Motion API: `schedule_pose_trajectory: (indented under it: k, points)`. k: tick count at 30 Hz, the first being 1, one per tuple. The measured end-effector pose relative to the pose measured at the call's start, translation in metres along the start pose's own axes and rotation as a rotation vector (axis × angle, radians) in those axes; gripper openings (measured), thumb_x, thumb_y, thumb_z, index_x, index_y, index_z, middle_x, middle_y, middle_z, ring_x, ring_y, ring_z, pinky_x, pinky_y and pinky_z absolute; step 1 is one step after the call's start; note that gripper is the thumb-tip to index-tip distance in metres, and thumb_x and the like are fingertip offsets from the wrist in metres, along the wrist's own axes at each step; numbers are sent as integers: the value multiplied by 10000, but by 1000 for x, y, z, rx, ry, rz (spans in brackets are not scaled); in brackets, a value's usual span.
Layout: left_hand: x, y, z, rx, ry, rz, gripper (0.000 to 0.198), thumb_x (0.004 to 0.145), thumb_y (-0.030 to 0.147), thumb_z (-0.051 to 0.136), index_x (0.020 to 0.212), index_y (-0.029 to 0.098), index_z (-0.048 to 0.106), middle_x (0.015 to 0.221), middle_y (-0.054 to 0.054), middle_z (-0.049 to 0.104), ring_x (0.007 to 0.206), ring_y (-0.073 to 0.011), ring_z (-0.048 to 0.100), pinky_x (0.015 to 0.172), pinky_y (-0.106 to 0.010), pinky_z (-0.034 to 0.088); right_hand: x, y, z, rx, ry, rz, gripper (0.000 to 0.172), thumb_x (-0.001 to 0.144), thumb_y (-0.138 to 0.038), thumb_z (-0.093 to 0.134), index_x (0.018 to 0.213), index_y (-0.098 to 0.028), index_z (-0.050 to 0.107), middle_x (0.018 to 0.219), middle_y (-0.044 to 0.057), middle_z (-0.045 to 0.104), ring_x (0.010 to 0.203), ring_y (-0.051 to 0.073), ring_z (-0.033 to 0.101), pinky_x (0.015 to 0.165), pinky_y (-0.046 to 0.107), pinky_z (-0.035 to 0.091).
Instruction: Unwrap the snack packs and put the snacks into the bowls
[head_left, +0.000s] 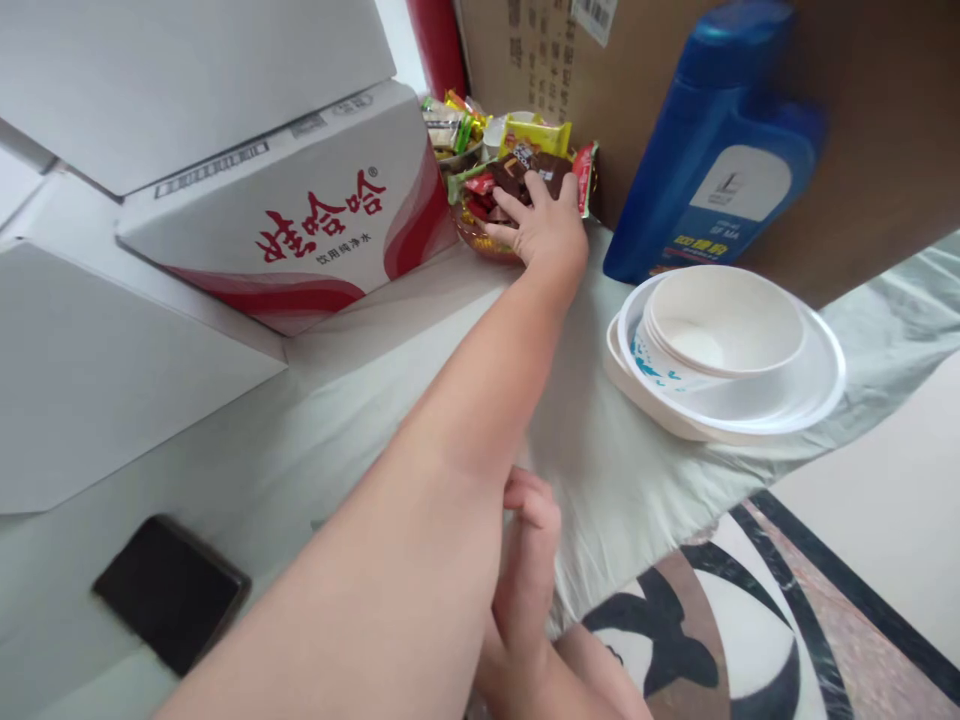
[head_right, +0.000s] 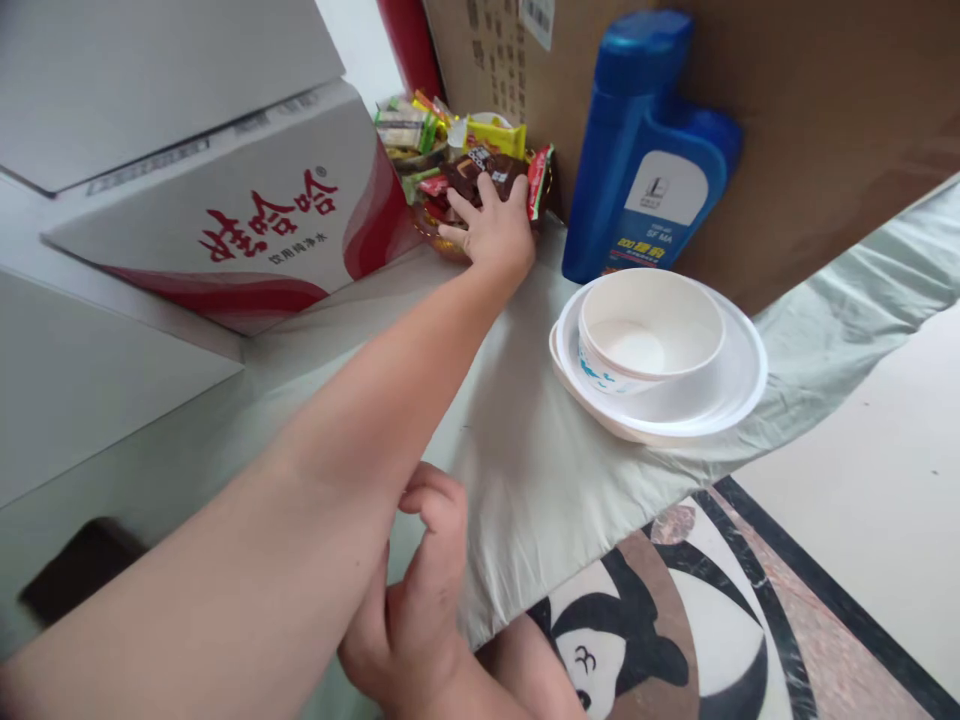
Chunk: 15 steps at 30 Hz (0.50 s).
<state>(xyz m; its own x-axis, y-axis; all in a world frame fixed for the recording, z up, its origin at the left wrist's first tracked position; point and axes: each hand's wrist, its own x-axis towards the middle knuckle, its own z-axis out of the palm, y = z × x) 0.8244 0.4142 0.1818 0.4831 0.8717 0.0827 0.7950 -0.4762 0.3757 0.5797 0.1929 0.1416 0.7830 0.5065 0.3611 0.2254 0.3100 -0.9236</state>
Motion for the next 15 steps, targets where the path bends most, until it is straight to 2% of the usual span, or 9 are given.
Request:
schedule_pose_trajectory:
  k: [2, 4, 7, 11, 13, 15]
  points:
    - [2, 3, 2, -26, 16, -8, 617, 980, 551, 566, 1557, 360, 457, 1743, -45, 196, 1569, -557, -43, 1081, -899, -8, 1, 1, -1, -6, 12, -6, 406, 887, -65, 491, 1253, -234, 450, 1185, 81, 558, 1100, 187, 591, 901, 331, 521]
    - [-1, -1, 1, -36, 16, 44, 670, 951, 583, 594, 1566, 369, 438, 1755, -33, 168, 1564, -556, -66, 1065, -914, -21, 4, 0, -1, -58, 27, -35, 408, 880, -34, 458, 1239, -228, 457, 1153, 82, 570, 1091, 187, 607, 901, 339, 536]
    - [-17, -18, -3, 62, 18, 249, 758, 895, 493, 669, 1589, 436, 369, 1779, 23, 90, 1592, -490, -87, 1103, -904, 26, 7, -5, 3, -117, 51, -65, 418, 845, 4, 437, 1194, -222, 480, 1098, 85, 594, 1071, 204, 635, 886, 368, 567]
    - [-37, -46, -8, 178, -47, 479, 699, 910, 404, 610, 1577, 440, 403, 1769, 48, 156, 1639, -370, -43, 1224, -775, -11, 4, -11, 7, -62, 61, -96, 451, 785, 2, 471, 1183, -207, 502, 1054, 87, 601, 1036, 215, 639, 885, 391, 592]
    - [-40, -52, -7, 172, -70, 505, 629, 941, 399, 544, 1560, 443, 438, 1765, 69, 165, 1645, -336, -18, 1262, -707, -38, 2, -13, 7, -37, 49, -95, 477, 761, 2, 479, 1192, -199, 508, 1056, 87, 597, 1047, 212, 631, 902, 383, 590]
    - [-35, -50, -3, 149, -67, 469, 583, 958, 406, 505, 1537, 457, 469, 1761, 94, 168, 1645, -333, -21, 1268, -693, -53, 0, -14, 7, -15, 30, -85, 495, 750, 7, 475, 1197, -202, 506, 1058, 84, 591, 1038, 207, 627, 891, 373, 590]
